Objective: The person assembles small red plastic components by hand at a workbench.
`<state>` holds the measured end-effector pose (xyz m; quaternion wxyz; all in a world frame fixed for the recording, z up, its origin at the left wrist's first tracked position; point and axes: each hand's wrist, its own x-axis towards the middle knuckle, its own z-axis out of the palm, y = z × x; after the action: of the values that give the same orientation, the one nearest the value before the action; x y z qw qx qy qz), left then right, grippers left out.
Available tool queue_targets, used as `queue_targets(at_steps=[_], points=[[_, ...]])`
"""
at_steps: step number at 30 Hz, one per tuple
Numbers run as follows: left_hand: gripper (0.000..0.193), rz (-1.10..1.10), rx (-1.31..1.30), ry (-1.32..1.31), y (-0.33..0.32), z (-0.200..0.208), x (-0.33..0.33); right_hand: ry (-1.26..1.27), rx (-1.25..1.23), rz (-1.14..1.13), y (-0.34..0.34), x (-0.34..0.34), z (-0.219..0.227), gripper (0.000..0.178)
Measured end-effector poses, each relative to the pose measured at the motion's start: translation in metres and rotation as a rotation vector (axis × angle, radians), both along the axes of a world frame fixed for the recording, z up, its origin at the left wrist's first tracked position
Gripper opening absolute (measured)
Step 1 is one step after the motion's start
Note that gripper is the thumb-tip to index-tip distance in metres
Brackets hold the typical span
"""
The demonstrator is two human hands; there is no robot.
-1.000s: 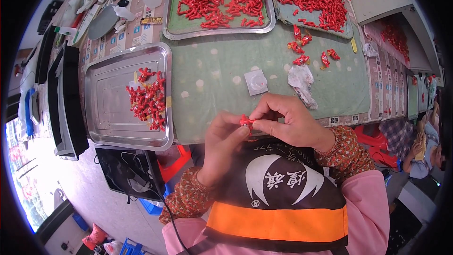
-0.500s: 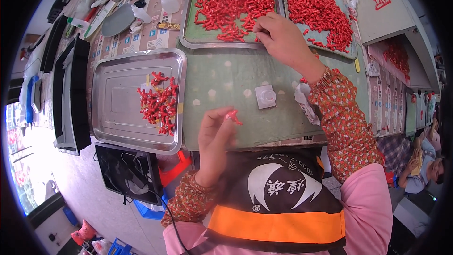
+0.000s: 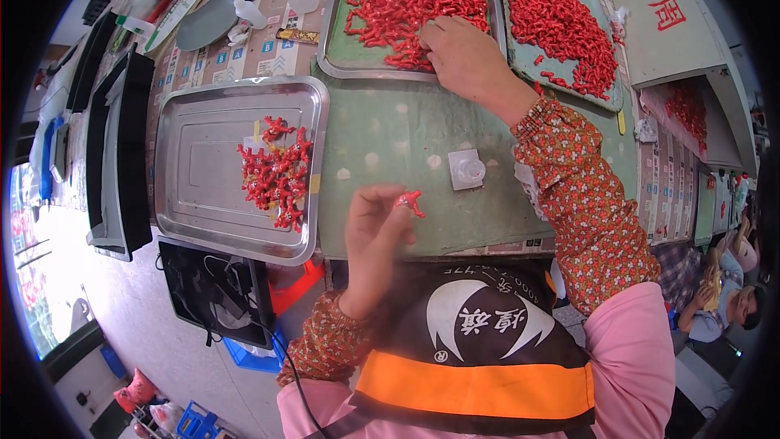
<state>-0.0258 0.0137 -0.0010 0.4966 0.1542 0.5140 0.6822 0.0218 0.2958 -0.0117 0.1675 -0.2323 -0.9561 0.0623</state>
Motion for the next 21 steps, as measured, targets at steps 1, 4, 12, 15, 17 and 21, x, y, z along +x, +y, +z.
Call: queue_targets(at_steps=[1,4,12,15,17,21], points=[[0.021,-0.004,0.006,0.008,0.000,-0.001,-0.001,-0.016,-0.009,0.003,0.000,-0.001,0.001,0.013],[0.020,-0.009,0.021,0.013,0.001,-0.001,0.001,-0.016,0.013,-0.010,0.004,0.002,0.000,0.012],[0.021,-0.012,0.027,-0.014,-0.002,-0.002,-0.001,0.215,-0.759,-0.179,0.006,0.033,0.028,0.012],[0.021,-0.011,0.008,-0.006,-0.001,-0.001,-0.001,0.353,-1.248,-0.199,0.001,0.053,0.038,0.012],[0.021,-0.009,-0.001,-0.009,0.000,0.001,0.000,0.437,-1.415,-0.195,-0.007,0.067,0.044,0.011],[0.022,-0.006,-0.001,0.009,-0.001,0.002,0.003,0.508,-1.475,-0.187,-0.029,0.086,0.048,0.010]])
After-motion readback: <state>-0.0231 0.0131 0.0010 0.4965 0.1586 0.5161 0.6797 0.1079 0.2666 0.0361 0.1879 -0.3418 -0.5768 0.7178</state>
